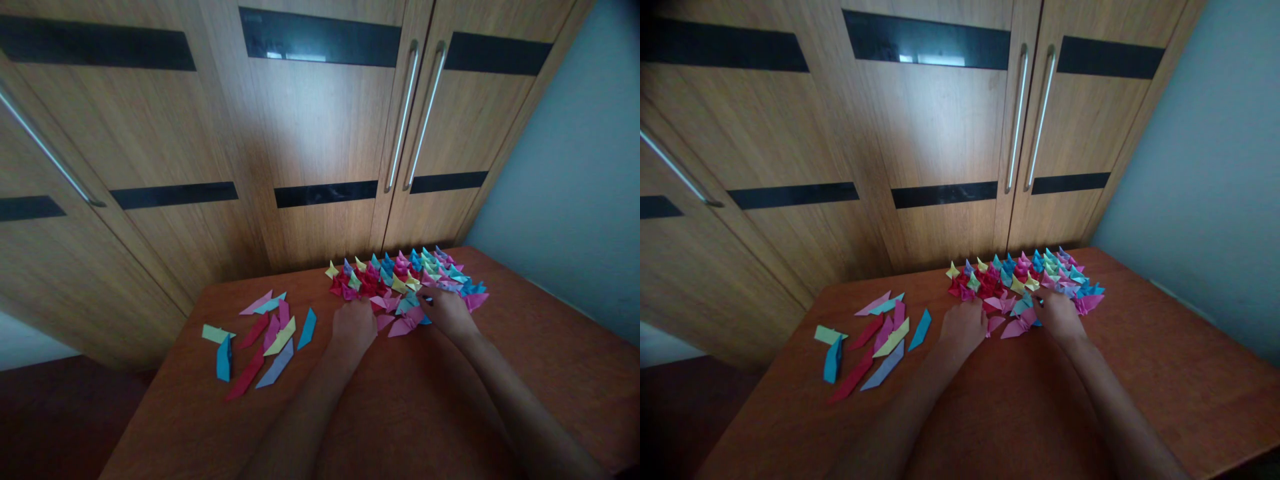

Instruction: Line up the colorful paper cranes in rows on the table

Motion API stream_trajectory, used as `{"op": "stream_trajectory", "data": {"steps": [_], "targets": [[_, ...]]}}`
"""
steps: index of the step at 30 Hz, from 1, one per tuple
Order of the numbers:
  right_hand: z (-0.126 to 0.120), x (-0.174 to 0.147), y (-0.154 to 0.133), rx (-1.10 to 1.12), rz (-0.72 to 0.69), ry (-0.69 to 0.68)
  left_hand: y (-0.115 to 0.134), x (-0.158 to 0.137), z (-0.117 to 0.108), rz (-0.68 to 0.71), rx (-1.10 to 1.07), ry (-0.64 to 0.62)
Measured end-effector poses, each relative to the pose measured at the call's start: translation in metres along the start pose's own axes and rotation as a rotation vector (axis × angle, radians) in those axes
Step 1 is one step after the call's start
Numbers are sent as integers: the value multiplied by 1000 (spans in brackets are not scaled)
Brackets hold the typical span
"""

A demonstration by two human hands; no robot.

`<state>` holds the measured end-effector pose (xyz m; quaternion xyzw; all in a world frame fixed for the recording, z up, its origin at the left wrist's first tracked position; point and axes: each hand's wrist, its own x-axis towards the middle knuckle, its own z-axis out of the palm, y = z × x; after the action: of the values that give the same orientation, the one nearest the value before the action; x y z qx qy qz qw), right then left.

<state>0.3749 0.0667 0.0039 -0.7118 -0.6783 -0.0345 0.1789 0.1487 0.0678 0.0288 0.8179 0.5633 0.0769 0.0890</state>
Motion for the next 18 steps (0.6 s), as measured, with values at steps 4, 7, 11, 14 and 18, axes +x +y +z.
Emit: {"op": "stream_trajectory", "data": {"steps": [4,7,11,14,18], "targets": [[-1,-4,-6,80,-14,-8,-2,-1,0,7,-29,-3],[-2,-7,-13,166,-38,-15,-4,-2,1,4,-45,8],[-6,-10,-22,228,-37,11,-7,-6,0,0,-60,25],[-8,-11,-29,273,-38,23,-11,-11,-3,-4,-72,36],[-10,-12,-39,319,-61,32,-18,-18,-9,-15,-90,45]]}}
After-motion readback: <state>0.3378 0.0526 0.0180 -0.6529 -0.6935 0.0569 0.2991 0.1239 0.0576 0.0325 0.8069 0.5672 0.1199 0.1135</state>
